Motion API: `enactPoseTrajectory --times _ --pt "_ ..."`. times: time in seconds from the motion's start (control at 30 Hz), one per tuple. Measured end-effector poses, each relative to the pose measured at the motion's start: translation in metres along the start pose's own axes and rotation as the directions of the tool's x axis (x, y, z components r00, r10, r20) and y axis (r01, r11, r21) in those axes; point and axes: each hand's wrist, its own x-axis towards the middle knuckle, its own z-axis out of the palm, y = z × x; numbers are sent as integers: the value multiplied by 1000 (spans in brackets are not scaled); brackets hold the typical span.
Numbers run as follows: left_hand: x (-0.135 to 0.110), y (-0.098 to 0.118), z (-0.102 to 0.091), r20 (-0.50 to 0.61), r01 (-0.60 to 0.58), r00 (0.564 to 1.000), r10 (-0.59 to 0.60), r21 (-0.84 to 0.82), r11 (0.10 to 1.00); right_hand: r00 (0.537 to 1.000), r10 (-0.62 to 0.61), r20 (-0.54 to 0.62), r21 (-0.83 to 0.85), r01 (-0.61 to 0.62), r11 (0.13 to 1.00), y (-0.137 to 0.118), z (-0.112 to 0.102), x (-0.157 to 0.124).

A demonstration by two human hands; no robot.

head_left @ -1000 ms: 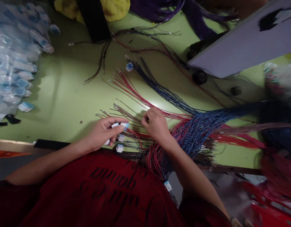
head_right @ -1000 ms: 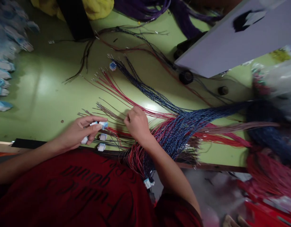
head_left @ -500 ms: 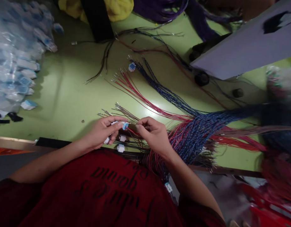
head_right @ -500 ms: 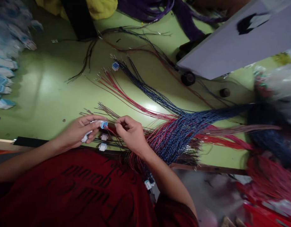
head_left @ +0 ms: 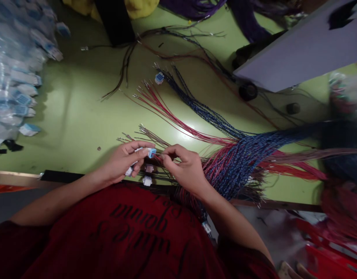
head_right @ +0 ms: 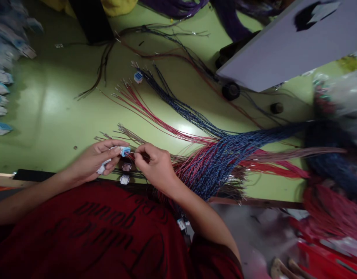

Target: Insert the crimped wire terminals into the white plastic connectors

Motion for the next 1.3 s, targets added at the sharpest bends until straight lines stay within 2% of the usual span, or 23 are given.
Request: enactPoseTrajectory --times 0.2,0.33,0.67,0.9,1.03,1.13,1.23,1.3 --pt "0 0 0 -11 10 1000 -10 -10 1000 1000 -13 -8 -19 13 1000 1 3 -4" --pt "1 -1 1 -22 1 1000 -1 19 1000 996 -79 -38 -101 75 992 2 6 -6" --pt "2 -6 1 -28 -33 999 36 114 993 979 -201 21 -132 202 970 9 16 -3" --pt "-2 -2 6 -60 -72 995 78 98 993 994 -110 26 -3 110 994 5 10 -1" --pt "-3 1 9 -56 -75 995 85 153 985 988 -150 29 -34 151 988 2 11 -1" --pt "-1 1 11 -62 -76 994 88 177 981 990 -137 33 -49 138 989 3 9 0" --pt "3 1 10 -67 -83 993 94 143 986 986 -97 134 -15 100 995 10 -3 13" --pt "6 1 9 -73 -105 991 113 99 990 988 -82 134 -95 95 991 18 -12 29"
